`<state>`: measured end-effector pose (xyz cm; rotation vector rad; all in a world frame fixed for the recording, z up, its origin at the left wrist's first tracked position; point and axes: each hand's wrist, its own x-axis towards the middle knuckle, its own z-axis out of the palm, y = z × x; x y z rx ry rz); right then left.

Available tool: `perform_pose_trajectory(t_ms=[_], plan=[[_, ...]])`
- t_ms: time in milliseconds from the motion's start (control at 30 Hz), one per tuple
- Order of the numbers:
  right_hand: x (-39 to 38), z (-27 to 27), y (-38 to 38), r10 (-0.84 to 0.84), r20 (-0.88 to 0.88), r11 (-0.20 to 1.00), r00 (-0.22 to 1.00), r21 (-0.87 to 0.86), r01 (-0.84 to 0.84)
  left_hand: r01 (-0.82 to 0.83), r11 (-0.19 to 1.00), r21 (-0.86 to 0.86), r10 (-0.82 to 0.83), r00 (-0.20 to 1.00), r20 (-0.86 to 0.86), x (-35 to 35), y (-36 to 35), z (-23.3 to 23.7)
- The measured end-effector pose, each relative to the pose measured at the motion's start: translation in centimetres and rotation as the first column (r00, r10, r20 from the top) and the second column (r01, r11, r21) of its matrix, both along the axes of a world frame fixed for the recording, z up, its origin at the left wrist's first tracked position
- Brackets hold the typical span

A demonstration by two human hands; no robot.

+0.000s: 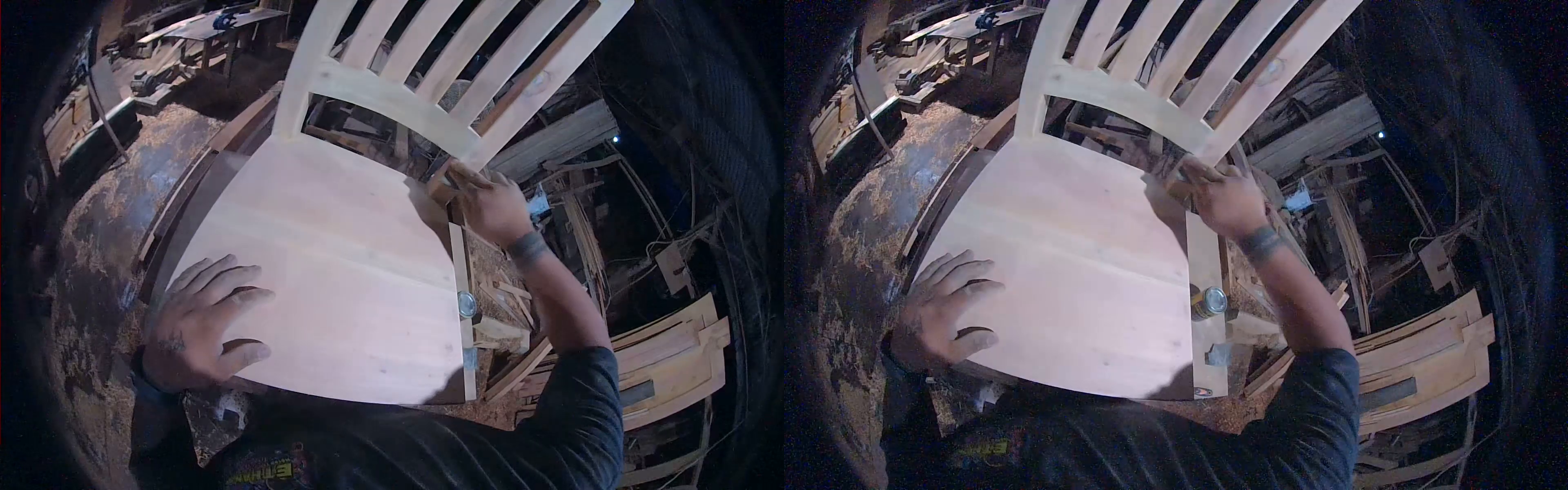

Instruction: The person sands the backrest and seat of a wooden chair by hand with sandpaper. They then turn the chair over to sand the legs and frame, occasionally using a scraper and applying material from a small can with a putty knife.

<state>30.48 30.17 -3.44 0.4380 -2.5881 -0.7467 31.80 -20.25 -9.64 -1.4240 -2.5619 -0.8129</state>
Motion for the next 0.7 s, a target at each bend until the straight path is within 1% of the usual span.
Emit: perform_pose_trajectory(t_ms=[33,100,133,200,233,300,333,400,433,500,567,633,700], plan=[[-1.6,-1.9,0.9,0.047,-0.021,0.998,0.999,0.036,-0.047,0.01,1.0,0.002,-0.01,1.0,0.005,-0.1,0.2,0.2],[-3.7,-4.7,1.5,-0.028,-0.019,0.997,0.999,0.071,0.029,0.019,1.0,0.016,-0.019,0.999,-0.036,-0.2,0.2,-0.5],[-4.9,-5.8,1.1,-0.139,0.007,0.988,0.99,0.073,0.138,0.019,1.0,0.024,-0.018,0.998,-0.055,-0.1,0.2,-0.7],[-3.8,-6.1,0.4,-0.226,0.053,0.974,0.973,0.045,0.223,0.011,1.0,-0.008,-0.012,0.999,-0.045,0.1,0.3,-0.5],[-2.0,-4.5,-0.7,-0.198,0.061,0.98,0.978,0.018,0.198,0.003,1.0,-0.021,-0.004,0.999,-0.043,0.1,0.2,-0.4],[0.1,-3.1,-0.7,-0.155,0.09,0.988,0.984,0.011,0.155,0.01,1.0,-0.02,-0.011,0.999,-0.042,-0.1,0.1,-0.4],[0.7,-2.8,-0.1,-0.139,0.116,0.99,0.983,0.034,0.136,0.005,1.0,-0.014,-0.006,0.999,-0.041,-0.1,0.1,-0.5],[-0.4,-3.8,0.5,-0.085,0.114,0.996,0.99,0.032,0.082,0.008,1.0,-0.001,-0.008,0.999,-0.034,-0.1,0.0,-0.6],[-1.8,-5.4,0.8,-0.064,0.076,0.998,0.995,0.002,0.064,0.029,1.0,-0.003,-0.029,0.999,-0.03,-0.2,0.1,-0.6],[-1.9,-6.4,0.3,-0.113,0.048,0.994,0.992,-0.004,0.113,0.019,1.0,-0.025,-0.02,0.999,-0.031,0.1,0.2,-0.5],[-1.7,-5.5,-1.5,-0.223,0.081,0.974,0.971,0.049,0.22,0.006,1.0,-0.024,-0.007,1.0,-0.03,0.2,0.0,-0.6],[0.3,-4.4,0.1,-0.13,0.098,0.986,0.987,0.121,0.118,0.017,1.0,-0.002,-0.017,1.0,-0.026,0.1,-0.1,-0.7],[1.3,-3.0,1.1,-0.075,0.09,0.987,0.993,0.146,0.062,0.011,1.0,-0.017,-0.012,1.0,-0.022,0.0,0.0,-0.5]])
